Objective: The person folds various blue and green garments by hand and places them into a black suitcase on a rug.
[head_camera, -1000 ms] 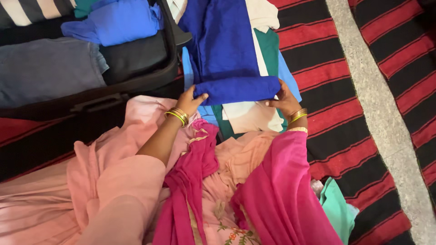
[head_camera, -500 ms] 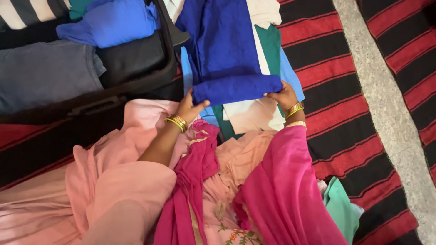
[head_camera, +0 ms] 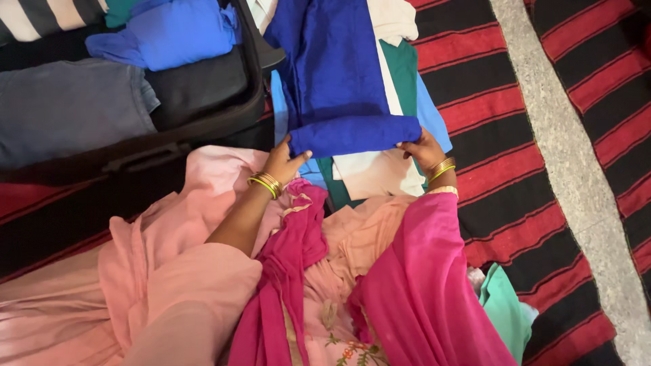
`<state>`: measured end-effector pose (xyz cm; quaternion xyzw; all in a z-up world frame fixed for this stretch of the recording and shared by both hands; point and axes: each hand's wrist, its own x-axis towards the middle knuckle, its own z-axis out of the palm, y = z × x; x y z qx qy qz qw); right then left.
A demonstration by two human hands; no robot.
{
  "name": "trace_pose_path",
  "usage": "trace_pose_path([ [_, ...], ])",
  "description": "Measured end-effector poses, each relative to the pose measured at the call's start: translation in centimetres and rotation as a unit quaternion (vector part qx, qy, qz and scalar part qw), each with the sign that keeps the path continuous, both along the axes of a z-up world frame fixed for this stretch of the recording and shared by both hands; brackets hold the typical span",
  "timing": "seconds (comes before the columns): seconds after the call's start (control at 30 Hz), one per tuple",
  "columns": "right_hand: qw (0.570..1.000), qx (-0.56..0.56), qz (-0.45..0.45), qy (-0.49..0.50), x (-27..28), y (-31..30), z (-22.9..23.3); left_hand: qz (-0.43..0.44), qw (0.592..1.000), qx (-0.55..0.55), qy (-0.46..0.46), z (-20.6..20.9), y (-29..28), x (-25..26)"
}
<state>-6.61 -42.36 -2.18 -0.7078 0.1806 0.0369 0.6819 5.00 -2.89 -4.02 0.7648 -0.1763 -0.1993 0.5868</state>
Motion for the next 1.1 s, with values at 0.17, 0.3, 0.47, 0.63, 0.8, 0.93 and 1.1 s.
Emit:
trace_pose_path([
  [0.17, 1.0, 0.003, -0.012, 0.019, -0.1, 0.2, 0.1, 0.01, 0.994, 0.047, -0.1, 0.3, 0.0, 0.3],
  [0.3, 0.997, 0.075, -0.014, 0.012, -0.4, 0.0, -0.1, 0.009, 0.991, 0.087, -0.1, 1.2, 0.3, 0.6],
  [0.47, 1.0, 0.025, -0.01, 0.014, 0.0, 0.0, -0.6, 0.025, 0.988, 0.113, -0.106, 1.1, 0.1, 1.0],
  [0.63, 0.999, 0.01, -0.014, 0.045, 0.5, 0.9, 0.0, 0.037, 0.983, 0.152, -0.097, 1.0, 0.2, 0.8],
  [0.8, 0.997, -0.011, -0.031, 0.064, 1.0, 1.7, 0.8, 0.045, 0.969, 0.228, -0.084, 1.3, 0.0, 1.1],
  [0.93, 0.996, -0.049, -0.044, 0.063, 1.6, 2.0, 0.5, 0.057, 0.973, 0.195, -0.112, 0.0, 0.1, 1.3],
  [1.1, 0.995, -0.078, -0.048, 0.042, 2.4, 2.3, 0.3, 0.061, 0.976, 0.186, -0.097, -0.3, 0.5, 1.0],
])
